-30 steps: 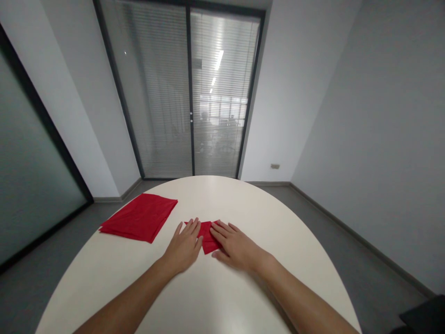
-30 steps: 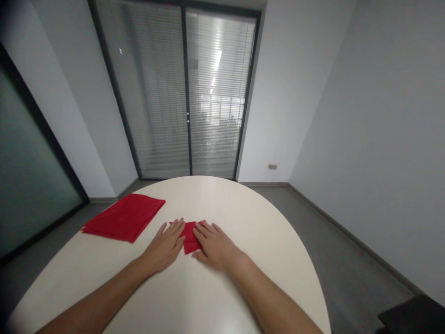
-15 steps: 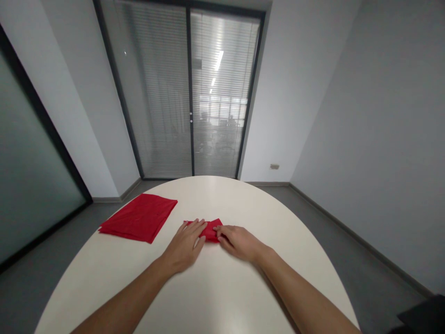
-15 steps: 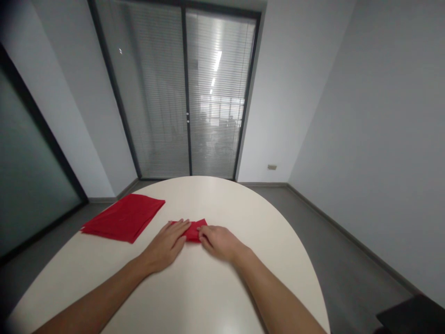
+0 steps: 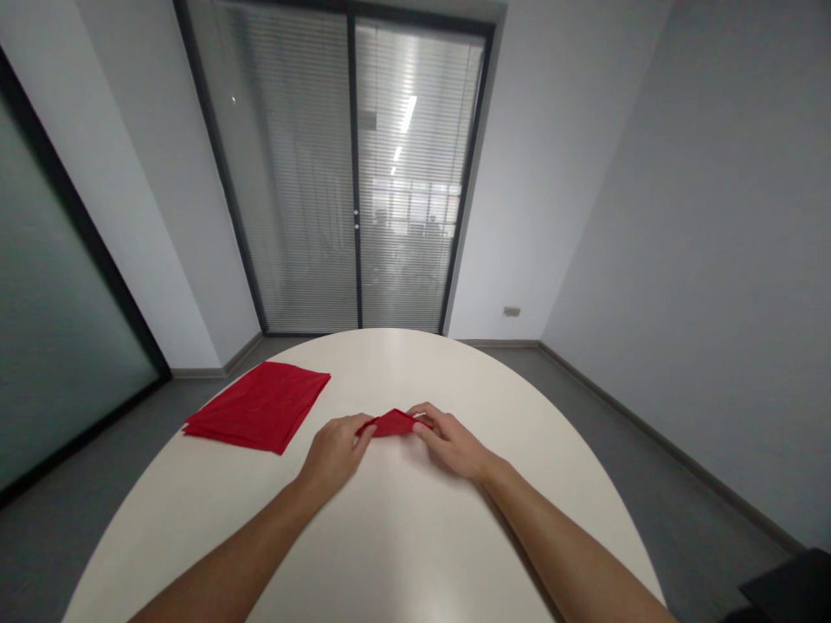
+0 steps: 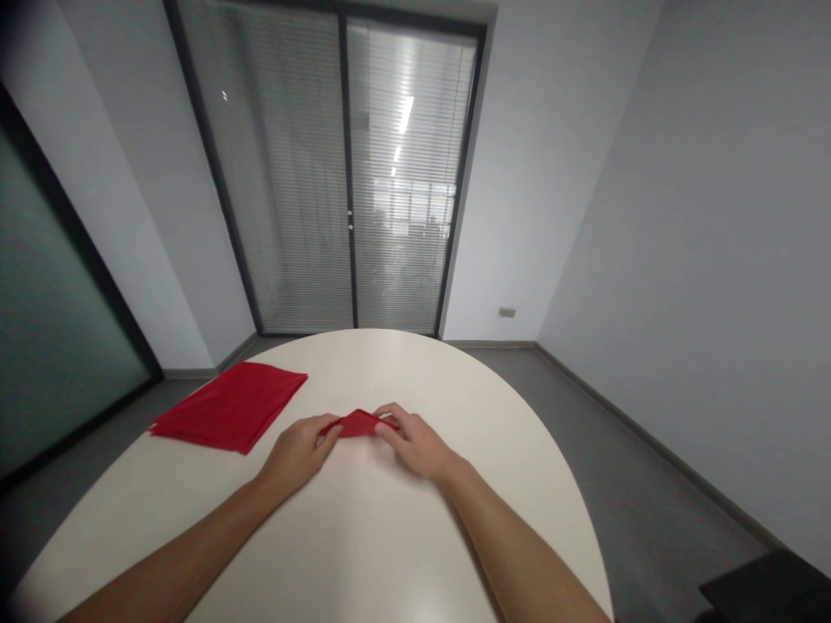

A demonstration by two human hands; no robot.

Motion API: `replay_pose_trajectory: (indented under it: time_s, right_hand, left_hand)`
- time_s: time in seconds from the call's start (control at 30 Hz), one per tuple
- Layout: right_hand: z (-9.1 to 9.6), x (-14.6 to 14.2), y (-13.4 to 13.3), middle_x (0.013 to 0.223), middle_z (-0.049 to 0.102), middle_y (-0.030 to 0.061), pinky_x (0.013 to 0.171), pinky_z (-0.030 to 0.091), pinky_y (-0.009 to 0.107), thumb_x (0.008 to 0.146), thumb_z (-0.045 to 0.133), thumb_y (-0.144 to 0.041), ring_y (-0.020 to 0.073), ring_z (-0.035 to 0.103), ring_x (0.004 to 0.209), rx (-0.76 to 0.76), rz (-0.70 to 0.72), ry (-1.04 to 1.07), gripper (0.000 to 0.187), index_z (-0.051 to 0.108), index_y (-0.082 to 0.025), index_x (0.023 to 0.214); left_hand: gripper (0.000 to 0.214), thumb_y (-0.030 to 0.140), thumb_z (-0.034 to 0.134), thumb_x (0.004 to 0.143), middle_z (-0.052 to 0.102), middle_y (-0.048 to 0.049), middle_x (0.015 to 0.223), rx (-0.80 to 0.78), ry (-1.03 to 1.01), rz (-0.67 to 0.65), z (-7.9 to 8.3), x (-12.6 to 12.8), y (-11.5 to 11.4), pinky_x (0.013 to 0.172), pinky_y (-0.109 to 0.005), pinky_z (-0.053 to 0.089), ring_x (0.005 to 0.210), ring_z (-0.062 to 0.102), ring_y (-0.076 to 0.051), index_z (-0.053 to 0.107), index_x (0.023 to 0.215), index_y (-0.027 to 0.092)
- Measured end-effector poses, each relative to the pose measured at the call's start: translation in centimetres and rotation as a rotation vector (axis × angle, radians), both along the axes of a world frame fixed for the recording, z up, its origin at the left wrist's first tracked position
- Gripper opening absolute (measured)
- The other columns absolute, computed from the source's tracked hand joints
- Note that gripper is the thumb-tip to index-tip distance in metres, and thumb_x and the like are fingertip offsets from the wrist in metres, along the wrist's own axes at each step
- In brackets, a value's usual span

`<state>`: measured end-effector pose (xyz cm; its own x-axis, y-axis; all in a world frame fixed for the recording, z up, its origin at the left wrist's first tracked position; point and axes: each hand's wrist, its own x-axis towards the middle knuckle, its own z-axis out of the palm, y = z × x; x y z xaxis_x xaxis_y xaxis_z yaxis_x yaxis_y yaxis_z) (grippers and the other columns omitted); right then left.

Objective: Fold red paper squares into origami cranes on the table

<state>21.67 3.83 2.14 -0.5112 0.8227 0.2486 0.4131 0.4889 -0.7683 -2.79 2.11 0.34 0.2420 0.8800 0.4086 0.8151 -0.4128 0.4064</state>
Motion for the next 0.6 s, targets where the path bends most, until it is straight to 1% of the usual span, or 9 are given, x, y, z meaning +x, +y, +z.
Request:
replay_pose_trajectory:
  time_s: [0.07,0.17,0.23,0.3,0.43,0.5,0.6]
  right_hand:
    - [-0.3,-0.2,0.3,0.097,0.072,0.0041,0.071,0.045,0.029,0.098,0.050,-0.044,0.0182,0.063,0.081,-0.003,-0.013,0.067,0.030,0.062,-0.021,0.113]
    - [-0.8,-0.5,0.9,0.094,0.074,0.0050,0.073,0.047,0.029,0.097,0.052,-0.042,0.0195,0.065,0.086,-0.009,-0.060,0.177,0.028,0.069,-0.019,0.100]
    - [-1.1,-0.6,1.3,0.092,0.074,0.0053,0.075,0.048,0.030,0.095,0.055,-0.042,0.0195,0.066,0.084,-0.035,-0.087,0.252,0.029,0.071,-0.018,0.097]
    - [-1.4,-0.7,1.6,0.089,0.074,0.0059,0.075,0.048,0.030,0.092,0.059,-0.044,0.0191,0.066,0.081,-0.069,-0.118,0.319,0.030,0.071,-0.017,0.096]
    - [-1.5,-0.6,1.9,0.073,0.070,0.0039,0.062,0.046,0.027,0.084,0.067,-0.051,0.0160,0.060,0.064,-0.135,-0.195,0.349,0.037,0.071,-0.014,0.090]
    - [-1.6,-0.6,2.0,0.064,0.064,0.0013,0.055,0.042,0.026,0.082,0.068,-0.053,0.0140,0.055,0.056,-0.169,-0.218,0.336,0.040,0.071,-0.014,0.087]
    - [-1.7,-0.6,1.9,0.058,0.058,-0.0014,0.049,0.036,0.024,0.082,0.067,-0.053,0.0122,0.049,0.051,-0.195,-0.232,0.281,0.039,0.070,-0.014,0.085]
  left_hand:
    - [0.025,0.032,0.045,0.099,0.076,-0.0037,0.095,0.007,-0.033,0.017,0.0,0.1,-0.1,0.077,-0.031,0.049,0.087,0.070,-0.022,0.068,0.103,0.024]
    - [0.024,0.037,0.046,0.099,0.076,-0.0032,0.096,0.012,-0.096,0.058,-0.1,0.3,-0.3,0.075,-0.030,0.049,0.086,0.071,-0.022,0.065,0.107,0.025]
    - [0.024,0.038,0.048,0.098,0.076,-0.0029,0.097,0.003,-0.149,0.091,-0.1,0.3,-0.3,0.074,-0.029,0.048,0.086,0.071,-0.022,0.062,0.111,0.025]
    - [0.024,0.040,0.049,0.097,0.075,-0.0016,0.092,-0.016,-0.194,0.118,-0.2,0.4,-0.2,0.071,-0.028,0.047,0.082,0.071,-0.021,0.061,0.112,0.026]
    - [0.026,0.042,0.049,0.096,0.069,0.0018,0.074,-0.044,-0.243,0.154,-0.3,0.4,0.1,0.062,-0.025,0.042,0.068,0.066,-0.019,0.060,0.114,0.026]
    - [0.027,0.043,0.049,0.096,0.066,0.0031,0.070,-0.049,-0.247,0.160,-0.3,0.5,0.2,0.060,-0.024,0.040,0.065,0.064,-0.018,0.059,0.114,0.026]
    - [0.026,0.042,0.049,0.096,0.064,0.0040,0.068,-0.066,-0.208,0.185,-0.2,0.4,0.2,0.058,-0.024,0.037,0.064,0.063,-0.017,0.058,0.114,0.025]
